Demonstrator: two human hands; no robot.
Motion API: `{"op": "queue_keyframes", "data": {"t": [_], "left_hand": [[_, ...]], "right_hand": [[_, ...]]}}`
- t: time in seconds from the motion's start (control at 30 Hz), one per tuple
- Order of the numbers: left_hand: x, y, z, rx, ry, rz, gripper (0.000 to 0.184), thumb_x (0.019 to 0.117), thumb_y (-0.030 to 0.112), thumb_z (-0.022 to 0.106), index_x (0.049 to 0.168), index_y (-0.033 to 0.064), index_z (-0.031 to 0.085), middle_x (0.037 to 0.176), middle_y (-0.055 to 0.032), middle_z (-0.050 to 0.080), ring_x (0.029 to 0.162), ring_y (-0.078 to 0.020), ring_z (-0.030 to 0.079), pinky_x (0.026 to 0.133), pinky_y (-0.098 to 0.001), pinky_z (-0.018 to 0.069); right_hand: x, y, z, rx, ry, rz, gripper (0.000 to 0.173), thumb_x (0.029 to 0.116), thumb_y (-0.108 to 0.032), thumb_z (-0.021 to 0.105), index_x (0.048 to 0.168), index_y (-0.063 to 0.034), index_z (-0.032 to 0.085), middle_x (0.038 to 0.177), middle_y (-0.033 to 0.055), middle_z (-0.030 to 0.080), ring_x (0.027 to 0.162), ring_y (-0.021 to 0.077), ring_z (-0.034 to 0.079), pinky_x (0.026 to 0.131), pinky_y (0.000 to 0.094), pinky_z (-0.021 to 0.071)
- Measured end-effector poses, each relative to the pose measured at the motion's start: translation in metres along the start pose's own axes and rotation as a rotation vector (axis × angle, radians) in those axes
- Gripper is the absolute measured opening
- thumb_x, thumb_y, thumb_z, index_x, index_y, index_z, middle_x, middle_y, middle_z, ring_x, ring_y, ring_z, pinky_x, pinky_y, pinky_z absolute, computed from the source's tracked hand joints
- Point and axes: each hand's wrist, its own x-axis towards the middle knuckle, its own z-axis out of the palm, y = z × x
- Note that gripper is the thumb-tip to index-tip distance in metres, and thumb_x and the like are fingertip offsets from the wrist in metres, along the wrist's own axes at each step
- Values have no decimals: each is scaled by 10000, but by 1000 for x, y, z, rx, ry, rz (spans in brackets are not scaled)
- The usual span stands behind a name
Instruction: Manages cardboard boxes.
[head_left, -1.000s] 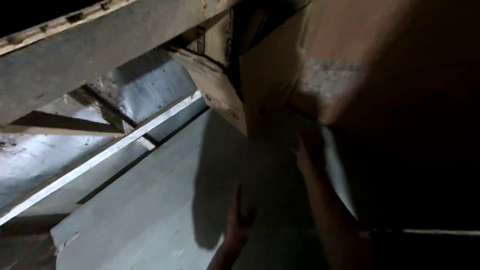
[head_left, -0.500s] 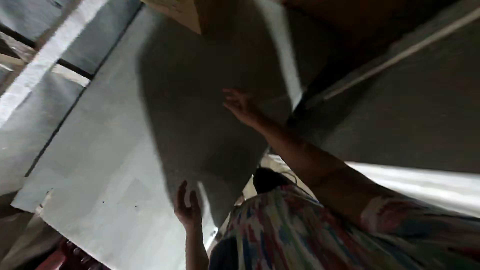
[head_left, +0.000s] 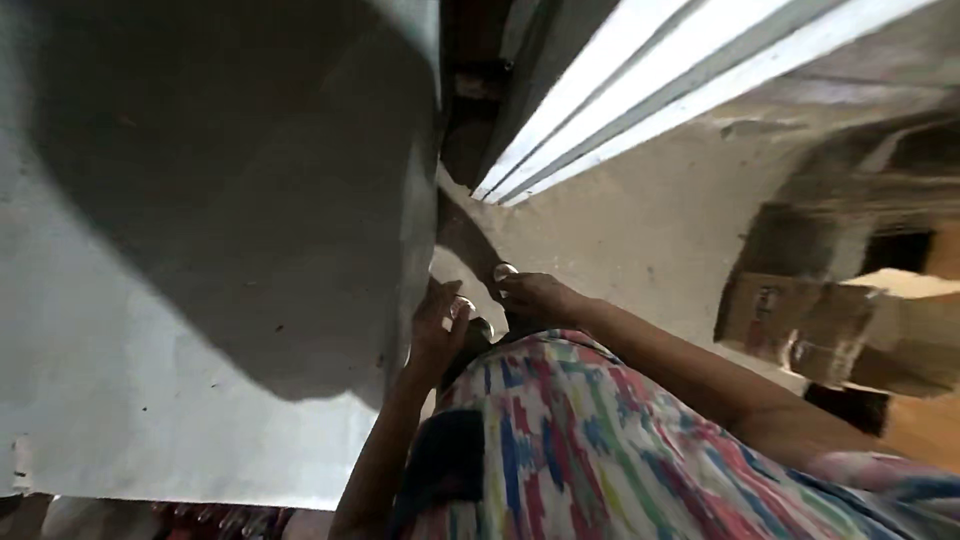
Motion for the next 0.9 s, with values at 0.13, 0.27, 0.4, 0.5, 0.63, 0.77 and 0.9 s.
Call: {"op": "queue_keyframes", "data": {"t": [0.13, 0.27, 0.4, 0.5, 0.63, 0.77, 0.9], "left_hand": [[-4, 4, 51, 161, -402, -81, 394, 1037, 250, 547, 1318, -2, 657, 1330, -175, 667, 1256, -298, 634, 1094, -466, 477], [8, -6, 87, 374, -758, -385, 537, 1053, 328, 542, 1513, 58, 479, 1487, -201, 535, 1376, -362, 516, 1148, -558, 384], [25, -34, 131, 627, -972, -526, 565, 1040, 349, 560, 1502, 34, 475, 1459, -258, 528, 1362, -454, 486, 1124, -675, 329], [43, -73, 167, 642, -1003, -522, 546, 1065, 373, 509, 1519, 71, 471, 1502, -193, 523, 1388, -375, 501, 1137, -620, 364], [79, -148, 210, 785, -1112, -572, 514, 1038, 358, 552, 1485, 106, 520, 1456, -186, 566, 1351, -403, 525, 1099, -675, 374], [117, -212, 243, 919, -1151, -620, 451, 1023, 333, 593, 1390, 70, 606, 1381, -237, 604, 1315, -449, 533, 1105, -718, 316], [151, -277, 290, 1096, -1246, -606, 499, 1012, 369, 607, 1395, 49, 605, 1455, -232, 543, 1400, -441, 446, 1142, -708, 274]], "right_hand": [[-16, 23, 14, -120, -169, 67, 379, 1034, -212, 573, 1374, -47, 603, 1277, 275, 631, 1209, 480, 593, 1012, 657, 452], [-40, 59, 21, -20, -177, 124, 423, 1048, -253, 553, 1428, -68, 560, 1335, 260, 605, 1254, 465, 567, 1026, 651, 441], [-75, 146, 64, 229, -86, 335, 470, 1039, -295, 566, 1462, -90, 542, 1400, 233, 588, 1281, 432, 573, 1061, 655, 435], [-104, 201, 122, 240, -179, 562, 501, 1027, -340, 582, 1436, -52, 557, 1434, 299, 532, 1341, 519, 486, 1055, 715, 403], [-147, 234, 195, 480, -94, 584, 551, 1010, -387, 627, 1404, -6, 579, 1463, 285, 514, 1395, 470, 449, 1163, 628, 339], [-178, 257, 200, 823, 39, 683, 504, 1062, -355, 548, 1433, -13, 548, 1425, 251, 563, 1322, 393, 551, 1134, 558, 408], [-227, 335, 122, 1141, 638, 466, 545, 1062, -503, 452, 1412, -111, 597, 1358, 66, 659, 1237, 231, 635, 1078, 414, 523]]}}
